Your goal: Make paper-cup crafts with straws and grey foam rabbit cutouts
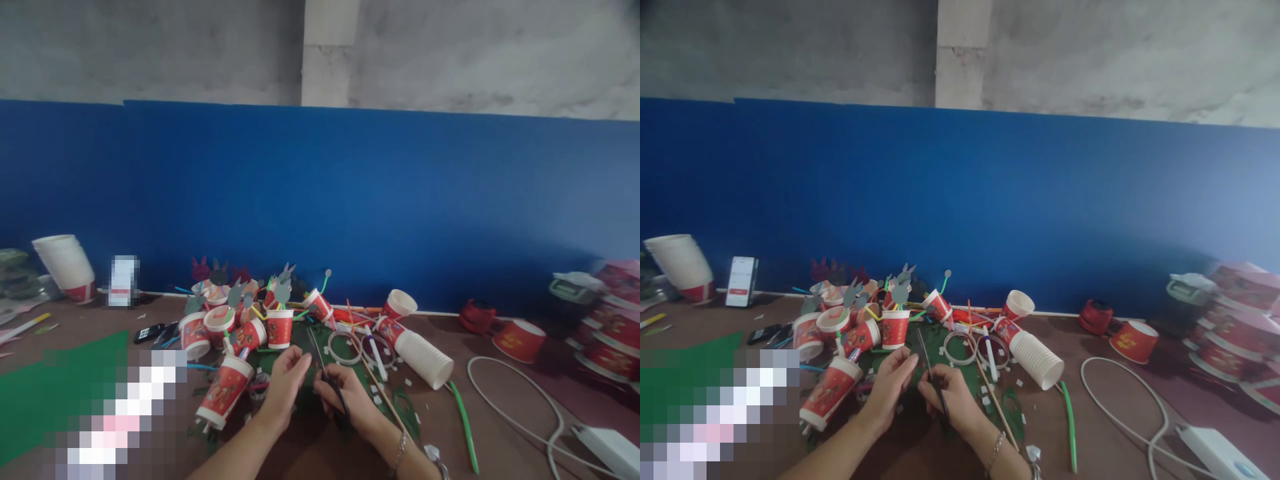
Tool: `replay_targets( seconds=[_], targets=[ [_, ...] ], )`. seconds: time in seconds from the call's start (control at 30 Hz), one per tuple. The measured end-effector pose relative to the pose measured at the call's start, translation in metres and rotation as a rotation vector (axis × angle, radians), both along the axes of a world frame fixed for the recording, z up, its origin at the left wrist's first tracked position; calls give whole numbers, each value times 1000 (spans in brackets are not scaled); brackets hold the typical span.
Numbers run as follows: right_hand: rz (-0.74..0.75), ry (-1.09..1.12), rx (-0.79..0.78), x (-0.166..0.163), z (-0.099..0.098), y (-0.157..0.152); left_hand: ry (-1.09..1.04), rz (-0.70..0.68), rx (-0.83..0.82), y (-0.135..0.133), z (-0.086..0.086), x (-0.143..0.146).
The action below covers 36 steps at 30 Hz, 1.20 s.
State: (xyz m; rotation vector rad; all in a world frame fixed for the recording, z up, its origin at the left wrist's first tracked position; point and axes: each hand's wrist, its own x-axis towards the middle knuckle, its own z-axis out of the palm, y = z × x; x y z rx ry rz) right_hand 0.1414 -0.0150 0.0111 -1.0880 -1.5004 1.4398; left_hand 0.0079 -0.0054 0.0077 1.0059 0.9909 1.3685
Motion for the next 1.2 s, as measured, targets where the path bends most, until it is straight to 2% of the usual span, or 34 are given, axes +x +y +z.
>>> replay_targets(
  seconds=[0.17, 0.37, 1.2],
  targets=[
    [-11, -52, 8, 0, 5, -1, -20, 16, 0, 1, -1, 0],
    [-1, -46, 22, 1, -2, 1, -15, 52, -3, 2, 0, 0],
    [2, -46, 9, 1, -4, 2, -29, 20, -15, 3, -2, 0]
  ],
)
